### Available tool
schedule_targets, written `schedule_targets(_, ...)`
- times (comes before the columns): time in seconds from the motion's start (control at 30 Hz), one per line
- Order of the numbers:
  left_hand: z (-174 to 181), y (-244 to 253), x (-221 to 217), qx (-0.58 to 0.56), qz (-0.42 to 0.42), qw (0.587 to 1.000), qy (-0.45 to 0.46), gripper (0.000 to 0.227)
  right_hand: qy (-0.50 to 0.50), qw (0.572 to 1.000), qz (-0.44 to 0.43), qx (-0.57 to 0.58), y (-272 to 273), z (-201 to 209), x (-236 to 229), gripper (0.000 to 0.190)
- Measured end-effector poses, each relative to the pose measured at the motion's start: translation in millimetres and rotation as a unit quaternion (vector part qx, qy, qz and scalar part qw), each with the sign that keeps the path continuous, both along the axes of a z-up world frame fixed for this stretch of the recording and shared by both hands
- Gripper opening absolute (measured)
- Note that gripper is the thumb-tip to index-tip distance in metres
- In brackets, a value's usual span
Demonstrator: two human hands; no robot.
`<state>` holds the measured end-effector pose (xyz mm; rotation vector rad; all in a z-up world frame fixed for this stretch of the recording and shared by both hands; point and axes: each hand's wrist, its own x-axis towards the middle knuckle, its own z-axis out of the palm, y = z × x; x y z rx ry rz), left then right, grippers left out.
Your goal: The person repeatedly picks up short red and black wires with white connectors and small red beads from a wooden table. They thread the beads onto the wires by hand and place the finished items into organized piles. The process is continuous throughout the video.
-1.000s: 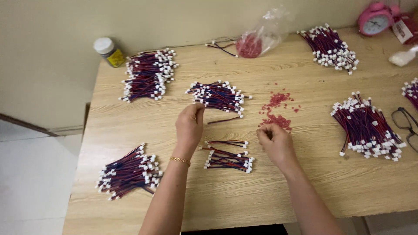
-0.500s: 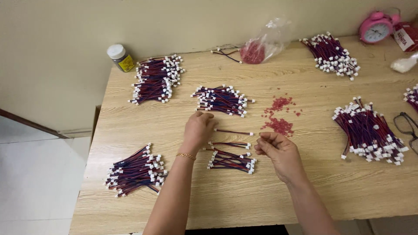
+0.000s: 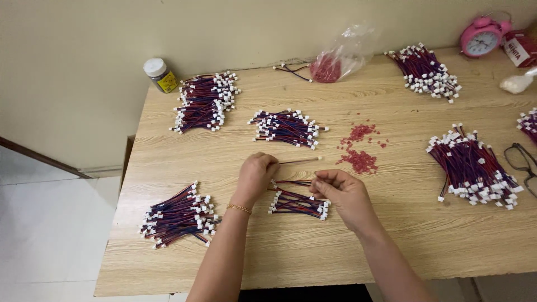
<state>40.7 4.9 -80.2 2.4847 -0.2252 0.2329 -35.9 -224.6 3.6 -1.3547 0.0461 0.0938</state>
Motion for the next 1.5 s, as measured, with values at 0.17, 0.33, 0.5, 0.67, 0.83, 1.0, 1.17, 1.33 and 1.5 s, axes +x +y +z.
schedule_targets(0.17, 43.4, -13.7, -34.1, -0.215, 0.054, 0.973, 0.068, 0.014, -0.084, 0.992, 0.019, -0.094, 8.7, 17.0, 5.1, 0.02)
schedule_targets(0.33, 87.2, -29.4, -69.7, -0.442, 0.069, 0.892, 0.065, 0.016, -0.311, 0.901, 0.02, -0.302, 21.3, 61.4, 5.6, 0.018)
schedule_targets(0.5, 97.2, -43.8, -86.1, -0.596, 0.037, 0.799, 0.074, 0.029, -0.452, 0.794, -0.012, -0.406, 21.8, 63.6, 12.2, 0.01)
schedule_targets(0.67, 87.9, -51.6, -88.1, -0.606, 0.02, 0.793, 0.069, 0.027, -0.396, 0.833, 0.021, -0.387, 19.8, 62.4, 6.0, 0.01)
schedule_targets(0.83, 92.7, -58.4, -92.9, -0.611, 0.014, 0.789, 0.064, 0.025, -0.335, 0.879, 0.05, -0.337, 20.1, 73.2, -1.7, 0.012)
schedule_targets(1.0, 74.5, -58.8, -92.7, -0.629, -0.004, 0.775, 0.065, 0.022, -0.284, 0.913, 0.086, -0.28, 18.3, 69.3, -1.5, 0.013)
schedule_targets(1.17, 85.0, -57.5, -99.0, -0.641, -0.013, 0.764, 0.069, 0.022, -0.252, 0.93, 0.069, -0.258, 16.9, 59.9, -2.5, 0.015)
schedule_targets(1.33, 84.7, -57.4, -101.3, -0.638, -0.018, 0.767, 0.07, 0.022, -0.263, 0.936, 0.066, -0.225, 20.4, 61.5, -6.1, 0.011)
schedule_targets(1.5, 85.8, -50.3, -101.7, -0.633, -0.02, 0.769, 0.084, 0.026, -0.253, 0.946, 0.075, -0.189, 25.1, 56.7, -7.1, 0.009)
